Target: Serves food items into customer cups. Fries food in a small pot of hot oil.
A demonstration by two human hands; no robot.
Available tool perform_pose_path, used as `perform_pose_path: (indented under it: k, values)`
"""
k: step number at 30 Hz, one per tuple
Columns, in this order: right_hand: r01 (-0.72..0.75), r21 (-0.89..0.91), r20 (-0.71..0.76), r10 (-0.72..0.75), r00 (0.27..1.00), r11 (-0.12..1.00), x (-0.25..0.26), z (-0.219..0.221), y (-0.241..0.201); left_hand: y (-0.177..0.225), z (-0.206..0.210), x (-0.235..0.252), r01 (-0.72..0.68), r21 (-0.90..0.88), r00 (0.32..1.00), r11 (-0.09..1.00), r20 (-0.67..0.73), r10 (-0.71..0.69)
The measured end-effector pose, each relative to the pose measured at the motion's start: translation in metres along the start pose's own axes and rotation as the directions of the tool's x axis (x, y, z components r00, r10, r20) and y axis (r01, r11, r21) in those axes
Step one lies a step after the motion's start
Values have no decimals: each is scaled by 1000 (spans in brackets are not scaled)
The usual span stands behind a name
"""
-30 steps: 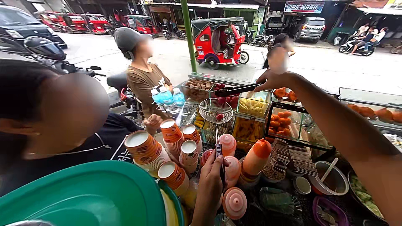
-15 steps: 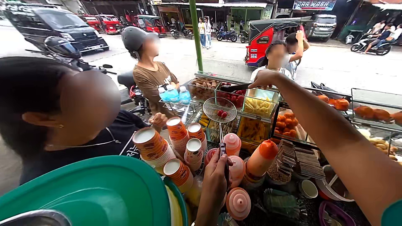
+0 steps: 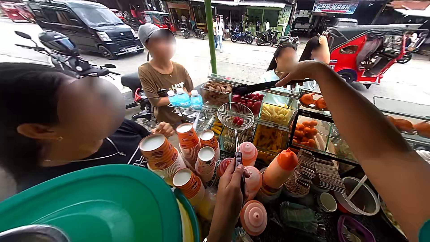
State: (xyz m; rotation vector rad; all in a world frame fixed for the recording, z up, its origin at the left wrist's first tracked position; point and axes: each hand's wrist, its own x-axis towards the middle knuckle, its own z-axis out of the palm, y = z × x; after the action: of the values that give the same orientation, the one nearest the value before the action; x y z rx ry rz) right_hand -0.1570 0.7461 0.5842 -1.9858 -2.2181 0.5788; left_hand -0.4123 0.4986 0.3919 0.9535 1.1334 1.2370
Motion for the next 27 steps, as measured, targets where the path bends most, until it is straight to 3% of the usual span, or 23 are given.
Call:
perform_pose_path:
  k: [2,4,6,10,15,27]
  values:
    - [11,-216,-72,-27,997,976,-7,2,-11,-1,0,0,-5,4,1000,1000,4,5]
    - [-87,-423,-162,19,987,902,-13,16,-33,-1,1,-1,-2,3,1000,1000,3,2]
    - [-198,-501,-238,85,967,842,-24,45,-60,-1,2,-2,-1,5,1000,1000,0,1]
    - [-265,-542,-235,159,959,798,-25,83,-93,0,3,-4,-4,-3,1000,1000,9,4]
    - [-255,-588,-262,118,958,768,-24,70,-96,-1,3,-5,-6,-2,1000,1000,18,6]
    - [-210,-490,-293,67,954,846,-6,105,-45,0,6,-9,5,1,1000,1000,28,-5]
